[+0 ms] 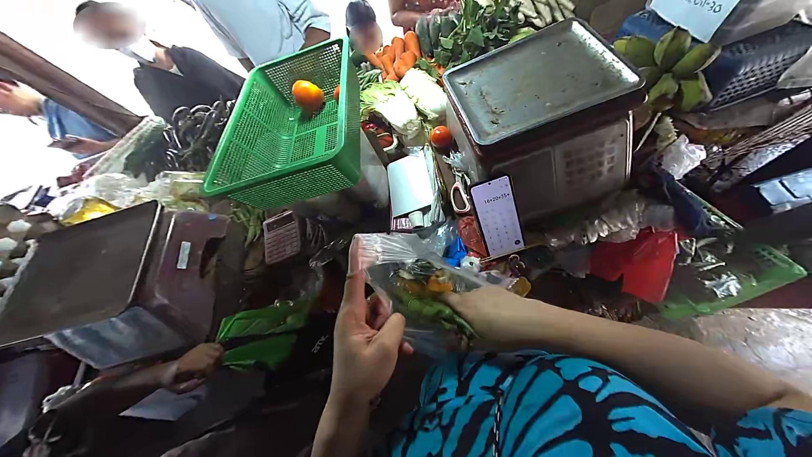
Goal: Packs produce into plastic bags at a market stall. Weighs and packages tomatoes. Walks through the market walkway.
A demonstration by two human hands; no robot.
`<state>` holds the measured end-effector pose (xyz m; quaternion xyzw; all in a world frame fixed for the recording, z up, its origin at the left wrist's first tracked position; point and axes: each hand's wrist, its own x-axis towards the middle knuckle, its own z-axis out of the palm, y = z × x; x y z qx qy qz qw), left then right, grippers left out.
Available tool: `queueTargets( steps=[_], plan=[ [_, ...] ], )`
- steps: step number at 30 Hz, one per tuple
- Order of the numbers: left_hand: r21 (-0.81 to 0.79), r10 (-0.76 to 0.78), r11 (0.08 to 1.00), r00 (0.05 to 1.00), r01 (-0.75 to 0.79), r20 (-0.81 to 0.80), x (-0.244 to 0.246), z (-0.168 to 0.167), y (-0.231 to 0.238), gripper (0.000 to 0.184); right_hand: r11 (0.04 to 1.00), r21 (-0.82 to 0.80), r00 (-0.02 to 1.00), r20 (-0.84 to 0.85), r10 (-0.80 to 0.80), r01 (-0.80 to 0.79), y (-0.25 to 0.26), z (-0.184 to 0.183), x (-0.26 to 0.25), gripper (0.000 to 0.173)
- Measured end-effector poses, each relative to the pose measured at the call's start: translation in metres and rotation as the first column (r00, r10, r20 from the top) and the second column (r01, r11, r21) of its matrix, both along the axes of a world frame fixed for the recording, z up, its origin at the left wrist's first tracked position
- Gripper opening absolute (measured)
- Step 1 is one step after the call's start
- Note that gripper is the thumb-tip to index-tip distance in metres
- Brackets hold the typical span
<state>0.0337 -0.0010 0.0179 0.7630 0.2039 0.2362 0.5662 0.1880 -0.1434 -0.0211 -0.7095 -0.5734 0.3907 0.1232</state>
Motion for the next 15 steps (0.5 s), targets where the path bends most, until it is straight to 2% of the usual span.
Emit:
queueTargets(
  steps=[2, 3, 5, 6, 9, 11, 13, 15],
  plan=[
    [0.011, 0.086, 0.996, 0.996, -0.086, 0.022, -0.001, -0.006, -0.001, 0.1, 0.988, -0.145, 0.99, 0.125, 0.071, -0.052, -0.003, 0.012, 0.003, 0.045],
    [0.036, 0.108, 0.993, 0.994, -0.109, 0.026, -0.002, -0.01, 0.002, 0.095, 0.986, -0.146, 0.981, 0.162, 0.103, -0.08, -0.004, 0.018, 0.004, 0.033],
    [0.119, 0.149, 0.981, 0.989, -0.15, 0.015, -0.006, -0.02, 0.009, 0.083, 0.988, -0.031, 0.962, 0.225, 0.156, -0.153, -0.008, 0.03, 0.004, 0.015],
    [0.166, 0.182, 0.969, 0.983, -0.182, 0.011, -0.009, -0.024, 0.014, 0.074, 0.98, 0.052, 0.954, 0.243, 0.174, -0.192, -0.01, 0.038, 0.004, 0.011],
    [0.321, 0.291, 0.911, 0.955, -0.259, -0.056, -0.023, -0.032, 0.025, 0.039, 0.93, 0.201, 0.938, 0.232, 0.259, -0.307, -0.015, 0.061, 0.002, 0.01],
    [0.49, 0.393, 0.812, 0.918, -0.317, -0.057, -0.029, -0.037, 0.026, 0.02, 0.925, 0.13, 0.924, 0.196, 0.329, -0.358, -0.017, 0.066, 0.0, 0.013],
    [0.6, 0.472, 0.702, 0.882, -0.382, 0.009, -0.035, -0.035, 0.024, 0.022, 0.919, 0.04, 0.91, 0.162, 0.38, -0.391, -0.021, 0.068, -0.001, 0.019],
    [0.571, 0.497, 0.69, 0.865, -0.444, 0.072, -0.042, -0.031, 0.019, 0.023, 0.896, 0.138, 0.894, 0.226, 0.386, -0.421, -0.031, 0.067, -0.003, 0.02]
  ],
)
